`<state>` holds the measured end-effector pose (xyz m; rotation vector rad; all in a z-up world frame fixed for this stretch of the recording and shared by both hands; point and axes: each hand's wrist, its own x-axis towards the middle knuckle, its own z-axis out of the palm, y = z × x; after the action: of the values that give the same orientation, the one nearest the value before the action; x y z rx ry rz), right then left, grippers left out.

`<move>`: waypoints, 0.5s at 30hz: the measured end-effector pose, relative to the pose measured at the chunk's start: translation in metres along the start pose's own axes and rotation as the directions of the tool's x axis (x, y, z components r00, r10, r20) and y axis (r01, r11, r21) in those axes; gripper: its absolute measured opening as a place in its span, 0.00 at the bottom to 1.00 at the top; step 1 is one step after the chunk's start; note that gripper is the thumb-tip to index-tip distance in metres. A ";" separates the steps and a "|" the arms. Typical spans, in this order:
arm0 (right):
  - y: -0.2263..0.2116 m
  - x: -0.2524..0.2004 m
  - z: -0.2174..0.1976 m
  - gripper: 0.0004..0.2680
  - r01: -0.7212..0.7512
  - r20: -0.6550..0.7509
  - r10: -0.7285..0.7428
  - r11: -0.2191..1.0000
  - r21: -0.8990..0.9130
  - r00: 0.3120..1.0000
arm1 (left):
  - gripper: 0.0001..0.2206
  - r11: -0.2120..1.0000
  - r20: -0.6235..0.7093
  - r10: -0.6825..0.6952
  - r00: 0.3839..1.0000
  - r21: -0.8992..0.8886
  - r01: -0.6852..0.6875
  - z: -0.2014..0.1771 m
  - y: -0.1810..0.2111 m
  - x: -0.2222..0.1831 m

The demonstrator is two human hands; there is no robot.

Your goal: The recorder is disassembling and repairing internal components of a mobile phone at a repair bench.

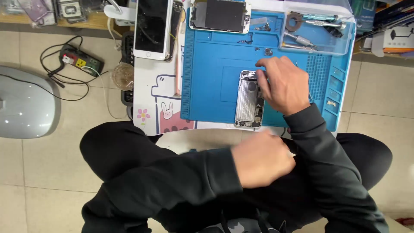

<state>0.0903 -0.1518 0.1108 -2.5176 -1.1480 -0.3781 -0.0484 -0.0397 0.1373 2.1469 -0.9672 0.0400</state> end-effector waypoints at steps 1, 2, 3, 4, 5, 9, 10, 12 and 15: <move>0.007 -0.005 0.007 0.06 -0.001 0.024 0.004 0.992 -0.125 1.000 | 0.11 0.977 0.015 -0.073 0.997 0.203 0.068 0.002 -0.034 -0.006; 0.015 -0.010 0.015 0.04 0.002 0.047 0.010 0.969 -0.247 0.999 | 0.14 0.908 0.016 -0.147 0.989 0.398 0.129 0.004 -0.068 -0.013; 0.014 -0.012 0.014 0.04 0.005 0.056 0.010 0.968 -0.250 0.998 | 0.14 0.912 0.013 -0.147 0.989 0.390 0.131 0.006 -0.091 -0.030; 0.012 -0.013 0.013 0.06 0.006 0.043 0.004 0.973 -0.230 0.999 | 0.09 0.885 -0.078 -0.221 0.972 0.403 0.234 0.008 -0.113 -0.047; 0.013 -0.008 0.013 0.07 0.008 0.019 -0.004 0.978 -0.209 1.000 | 0.07 0.845 -0.170 -0.288 0.943 0.418 0.333 0.004 -0.139 -0.061; 0.013 -0.002 0.013 0.07 -0.019 -0.013 0.017 0.990 -0.138 1.000 | 0.14 0.784 -0.177 -0.422 0.889 0.422 0.456 0.002 -0.148 -0.054; 0.014 0.000 0.012 0.05 -0.012 -0.011 0.010 0.991 -0.133 1.000 | 0.16 0.752 -0.164 -0.429 0.888 0.481 0.452 -0.001 -0.145 -0.048; 0.012 -0.001 0.009 0.03 -0.010 0.006 0.011 0.991 -0.133 1.000 | 0.18 0.727 -0.145 -0.436 0.888 0.525 0.443 0.007 -0.140 -0.043; 0.014 0.000 0.007 0.05 -0.009 -0.021 0.006 0.993 -0.117 1.000 | 0.26 0.677 -0.122 -0.451 0.884 0.599 0.428 0.024 -0.146 -0.039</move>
<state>0.1016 -0.1567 0.1015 -2.6114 -1.1396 -0.4813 0.0127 0.0307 0.0156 2.9550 -0.4402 0.0886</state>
